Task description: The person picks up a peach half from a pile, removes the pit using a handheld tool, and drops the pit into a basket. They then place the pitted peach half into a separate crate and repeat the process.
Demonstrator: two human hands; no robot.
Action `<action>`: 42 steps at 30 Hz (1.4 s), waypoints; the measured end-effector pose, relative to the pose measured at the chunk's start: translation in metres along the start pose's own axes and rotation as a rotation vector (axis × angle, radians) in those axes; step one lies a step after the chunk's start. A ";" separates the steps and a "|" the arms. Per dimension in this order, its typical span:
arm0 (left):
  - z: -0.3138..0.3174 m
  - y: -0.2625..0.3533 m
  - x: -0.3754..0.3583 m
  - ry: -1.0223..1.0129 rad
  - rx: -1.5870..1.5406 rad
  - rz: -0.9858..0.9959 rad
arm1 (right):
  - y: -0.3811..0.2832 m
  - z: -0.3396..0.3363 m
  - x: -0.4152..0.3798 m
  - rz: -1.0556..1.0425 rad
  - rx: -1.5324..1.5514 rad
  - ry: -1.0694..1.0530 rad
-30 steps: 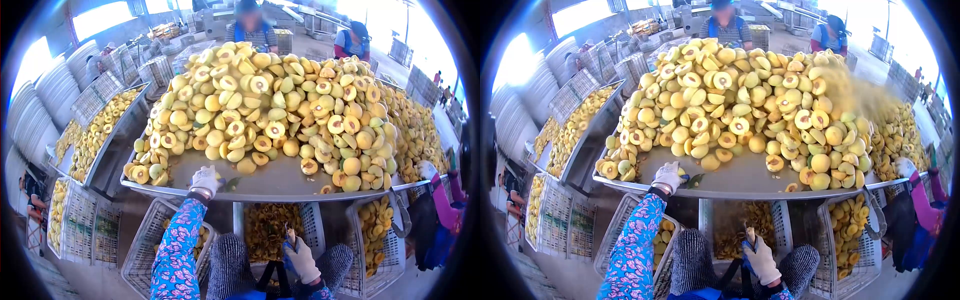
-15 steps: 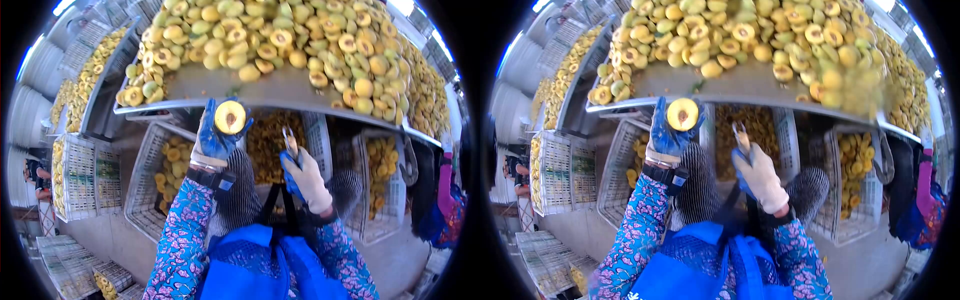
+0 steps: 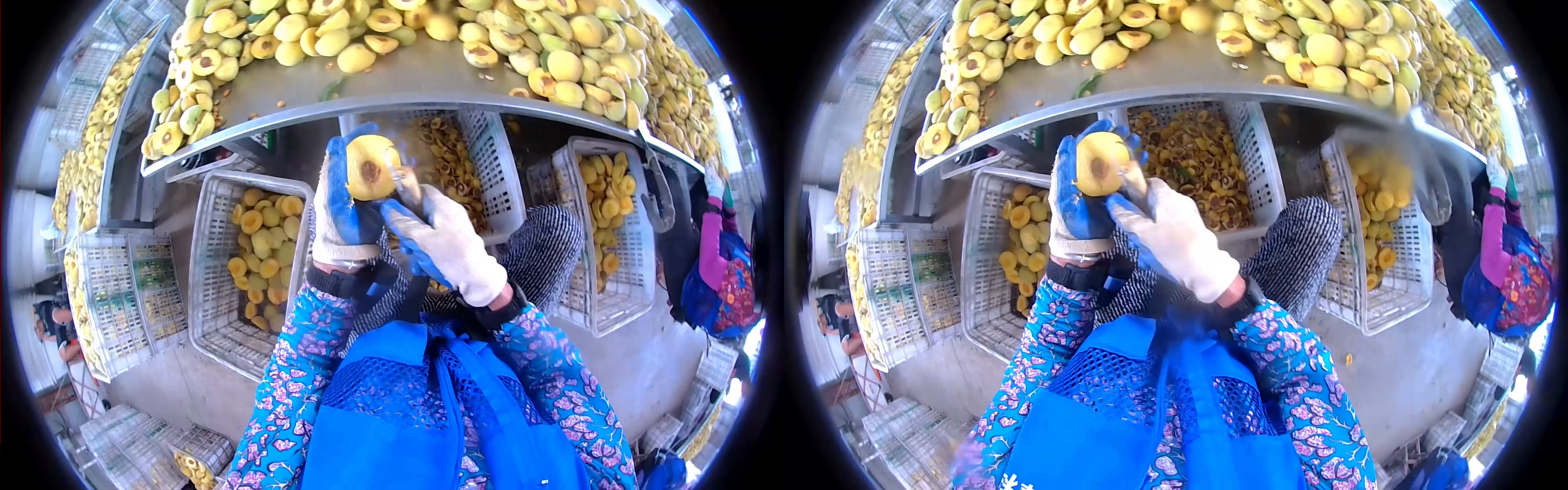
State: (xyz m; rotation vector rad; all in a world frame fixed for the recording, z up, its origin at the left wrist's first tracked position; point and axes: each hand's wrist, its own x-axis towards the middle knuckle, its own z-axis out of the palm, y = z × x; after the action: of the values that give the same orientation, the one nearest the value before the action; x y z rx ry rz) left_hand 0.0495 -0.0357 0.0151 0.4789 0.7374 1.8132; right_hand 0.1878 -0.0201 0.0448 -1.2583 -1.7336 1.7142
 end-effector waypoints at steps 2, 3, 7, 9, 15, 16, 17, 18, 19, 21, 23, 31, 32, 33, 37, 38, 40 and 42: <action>0.016 0.005 -0.014 -0.050 0.451 0.188 | 0.008 -0.002 0.005 0.074 0.186 -0.005; 0.013 0.002 -0.016 -0.060 0.532 0.237 | 0.006 -0.005 0.006 0.130 0.298 0.010; -0.013 0.013 -0.009 -0.127 0.253 -0.204 | 0.015 -0.027 0.021 -0.155 -0.135 0.097; -0.024 0.008 -0.009 -0.137 0.197 -0.338 | 0.008 -0.029 0.023 -0.292 -0.364 0.000; -0.012 -0.006 -0.010 0.026 0.037 -0.310 | 0.005 -0.033 0.012 -0.036 -0.127 0.166; -0.008 -0.007 -0.009 0.110 0.005 -0.322 | 0.004 -0.033 0.005 -0.067 -0.186 0.198; -0.004 -0.011 -0.009 0.154 0.167 -0.202 | 0.013 -0.028 -0.001 -0.145 -0.293 0.206; -0.008 -0.013 -0.006 0.157 0.162 -0.181 | 0.011 -0.023 -0.009 -0.086 -0.347 0.148; -0.015 -0.020 -0.004 0.158 0.154 -0.164 | 0.018 -0.017 -0.013 -0.100 -0.342 0.110; -0.009 -0.022 -0.007 0.169 0.206 -0.113 | 0.028 -0.006 -0.012 -0.104 -0.342 0.056; -0.004 -0.020 -0.008 0.193 0.274 -0.094 | 0.035 0.000 -0.009 -0.077 -0.358 0.061; -0.006 -0.026 -0.010 0.211 0.409 -0.013 | 0.043 0.009 -0.007 -0.028 -0.380 0.015; -0.002 -0.027 -0.009 0.253 0.294 -0.046 | 0.044 0.010 -0.007 -0.024 -0.386 0.007; 0.000 -0.027 -0.010 0.294 0.179 -0.080 | 0.045 0.010 -0.008 -0.018 -0.391 -0.001; 0.007 -0.033 -0.007 0.269 0.184 -0.100 | 0.052 0.003 -0.007 0.073 -0.322 -0.083; 0.006 -0.034 -0.006 0.271 0.173 -0.111 | 0.056 0.004 -0.006 0.071 -0.295 -0.078; 0.004 -0.036 -0.004 0.276 0.155 -0.129 | 0.058 0.009 -0.002 0.062 -0.236 -0.072; 0.002 -0.038 0.001 0.334 0.280 -0.116 | 0.057 0.004 -0.002 0.180 -0.161 -0.136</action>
State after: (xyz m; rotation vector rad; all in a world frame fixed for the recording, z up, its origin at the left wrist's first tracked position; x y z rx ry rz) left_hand 0.0770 -0.0256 -0.0093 0.3070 1.2351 1.7069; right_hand 0.2036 -0.0330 -0.0085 -1.4364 -1.9209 1.8280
